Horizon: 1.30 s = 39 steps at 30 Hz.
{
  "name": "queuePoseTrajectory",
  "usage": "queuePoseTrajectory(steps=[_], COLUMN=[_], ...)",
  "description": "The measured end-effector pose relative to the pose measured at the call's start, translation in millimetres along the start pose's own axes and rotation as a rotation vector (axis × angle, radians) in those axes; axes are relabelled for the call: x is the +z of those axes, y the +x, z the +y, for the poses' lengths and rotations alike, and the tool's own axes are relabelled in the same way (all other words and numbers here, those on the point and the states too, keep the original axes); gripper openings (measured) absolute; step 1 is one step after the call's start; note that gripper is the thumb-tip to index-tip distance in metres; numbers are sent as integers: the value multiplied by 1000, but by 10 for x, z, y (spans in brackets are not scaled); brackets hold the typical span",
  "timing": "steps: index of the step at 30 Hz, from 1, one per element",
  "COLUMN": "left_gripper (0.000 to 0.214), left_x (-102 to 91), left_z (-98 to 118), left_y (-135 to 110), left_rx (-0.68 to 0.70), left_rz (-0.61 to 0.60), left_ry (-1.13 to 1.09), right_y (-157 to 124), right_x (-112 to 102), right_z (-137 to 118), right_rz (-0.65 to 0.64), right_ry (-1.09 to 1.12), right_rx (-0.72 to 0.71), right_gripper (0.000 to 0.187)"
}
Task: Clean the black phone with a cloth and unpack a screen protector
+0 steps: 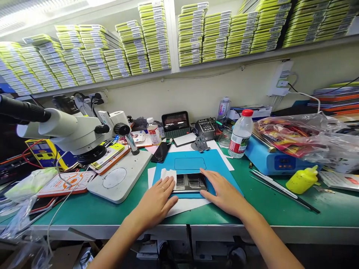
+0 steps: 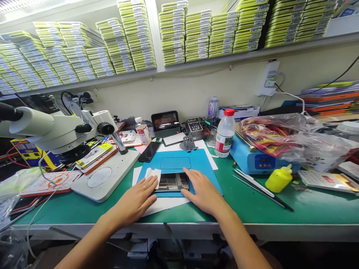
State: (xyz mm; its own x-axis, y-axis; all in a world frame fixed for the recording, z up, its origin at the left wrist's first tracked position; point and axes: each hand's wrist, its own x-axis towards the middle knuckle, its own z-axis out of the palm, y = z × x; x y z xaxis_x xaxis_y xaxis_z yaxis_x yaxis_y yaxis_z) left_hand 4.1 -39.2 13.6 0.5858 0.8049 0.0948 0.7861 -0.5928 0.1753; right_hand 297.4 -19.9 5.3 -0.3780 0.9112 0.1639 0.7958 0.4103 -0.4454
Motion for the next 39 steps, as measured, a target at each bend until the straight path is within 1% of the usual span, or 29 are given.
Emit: queuePoseTrajectory(steps=[4,9,12,15,21,24,27,32,34,36,39], left_gripper=[63,65,66,64,62,60,59,57,56,56,57], left_x=[35,43,52,61,-1,-42,-33,29,46,61,78], left_z=[130,443,547,464,53,3,127,497,593,621,535], left_y=[72,347,469,439,85,45,189,609,728,787,781], left_rx=[10,85,118,117,5,-15,35,187,225,238,235], left_rz=[-10,-7,8,5,21,23,23,33,37,37,47], left_ry=[-30,-136,-167,-169,-103,-78,-95,-133,-126,-119,-114], right_y=[17,32,41,51,49,44,47,61,63,63,59], right_x=[30,43,47,45,16,11,30,77,85,85,75], right_z=[25,41,50,51,6,-8,7,86,113,122,96], right_rz=[11,35,37,33,28,28,37,35,33,35,50], right_ry=[-9,-20,-15,-17,-23,-20,-24,-26,-24,-24,-29], right_rx=[-2,-27,-34,-29,-10,0,-7,-57,-73,-76,-65], right_gripper=[70,69,69,70,70,69,70,73,76,76,73])
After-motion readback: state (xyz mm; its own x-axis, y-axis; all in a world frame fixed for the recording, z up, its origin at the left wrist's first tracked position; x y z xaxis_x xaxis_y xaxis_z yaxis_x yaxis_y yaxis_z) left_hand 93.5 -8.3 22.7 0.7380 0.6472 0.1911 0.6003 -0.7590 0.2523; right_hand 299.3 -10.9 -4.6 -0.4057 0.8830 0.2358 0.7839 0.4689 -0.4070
